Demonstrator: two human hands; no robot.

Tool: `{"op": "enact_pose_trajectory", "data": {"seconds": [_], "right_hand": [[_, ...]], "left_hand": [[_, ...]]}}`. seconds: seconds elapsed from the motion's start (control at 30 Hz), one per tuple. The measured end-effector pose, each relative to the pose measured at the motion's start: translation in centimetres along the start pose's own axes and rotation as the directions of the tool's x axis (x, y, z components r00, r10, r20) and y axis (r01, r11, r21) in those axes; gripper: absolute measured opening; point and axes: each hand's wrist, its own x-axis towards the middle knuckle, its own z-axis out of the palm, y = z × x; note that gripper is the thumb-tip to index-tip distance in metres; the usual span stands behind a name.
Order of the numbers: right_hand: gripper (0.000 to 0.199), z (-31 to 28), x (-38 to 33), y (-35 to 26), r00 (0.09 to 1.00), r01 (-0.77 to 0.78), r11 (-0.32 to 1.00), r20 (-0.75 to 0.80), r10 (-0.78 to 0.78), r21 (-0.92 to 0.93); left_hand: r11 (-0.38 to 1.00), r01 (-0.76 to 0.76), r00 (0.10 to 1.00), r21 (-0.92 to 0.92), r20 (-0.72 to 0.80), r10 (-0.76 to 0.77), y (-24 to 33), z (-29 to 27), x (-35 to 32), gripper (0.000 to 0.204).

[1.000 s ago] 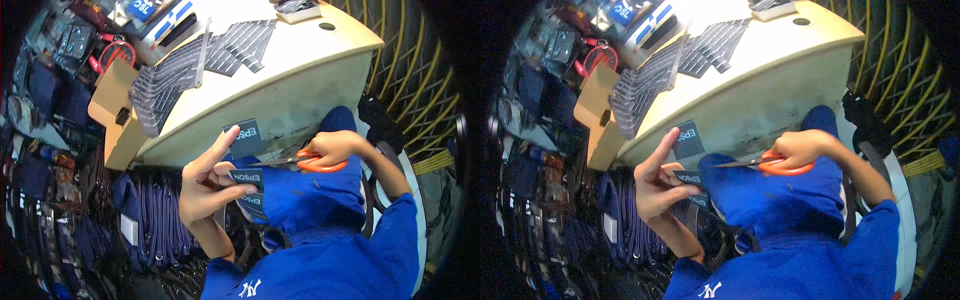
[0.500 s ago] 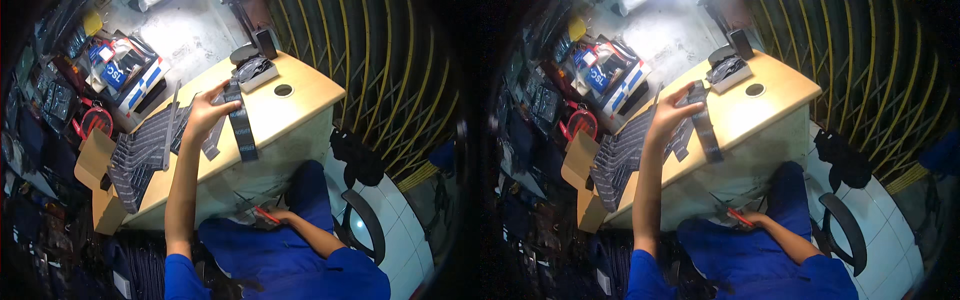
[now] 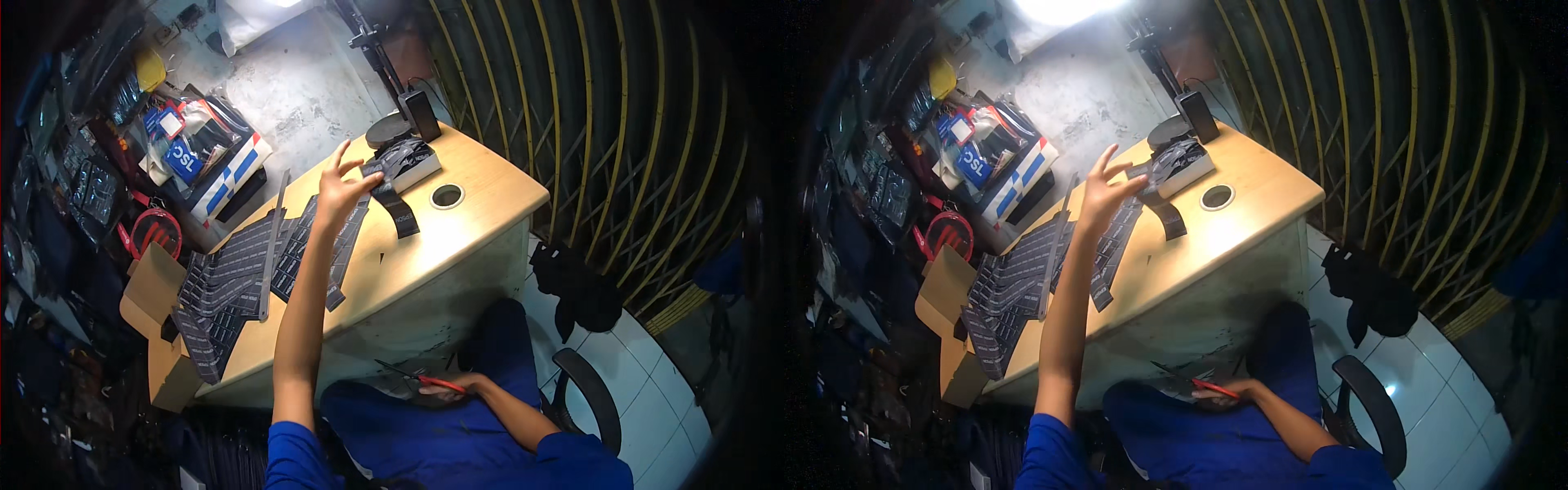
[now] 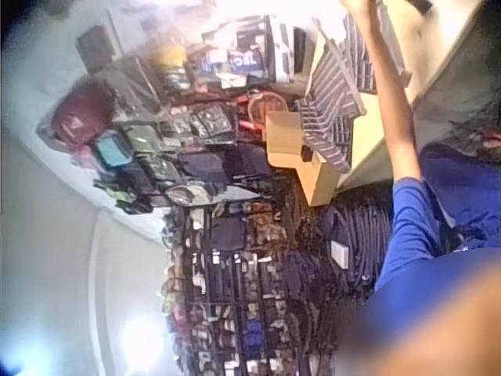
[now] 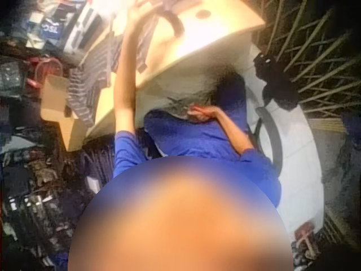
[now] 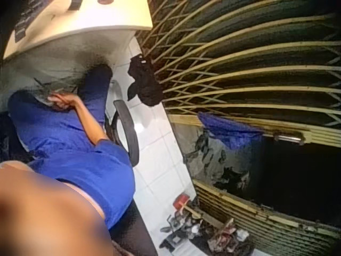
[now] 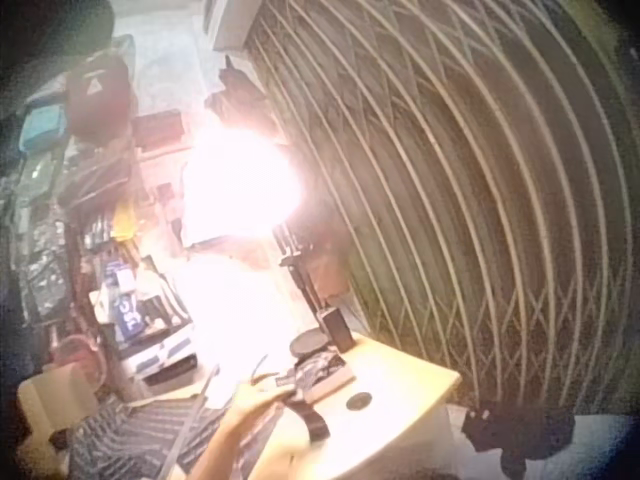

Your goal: Cutting brand labels from a sheet using a pair of scissors.

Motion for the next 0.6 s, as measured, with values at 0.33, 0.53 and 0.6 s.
{"op": "enact_pose_trajectory", "data": {"seconds": [0.33,0.53,0.6], "right_hand": [[0.032,1.0,-6.8,-3.0,0.844,0.402,0.906,0.331,-0.422,0.132],[0.037,7.7,-9.9,-9.3,0.452,0.813,0.424,0.027,-0.892,0.398],[0.034,9.9,-10.2,-13.8,0.444,0.895,0.444,0.020,-0.896,0.040]], "left_hand": [[0.995,-0.022,0.930,-0.101,-0.367,-0.016,7.0,-5.7,-22.4,0.054],[0.995,0.059,0.916,-0.085,-0.392,-0.088,8.6,-4.1,-29.4,0.040],[0.994,0.049,0.915,-0.093,-0.395,-0.082,8.8,-3.6,-30.5,0.045]]}}
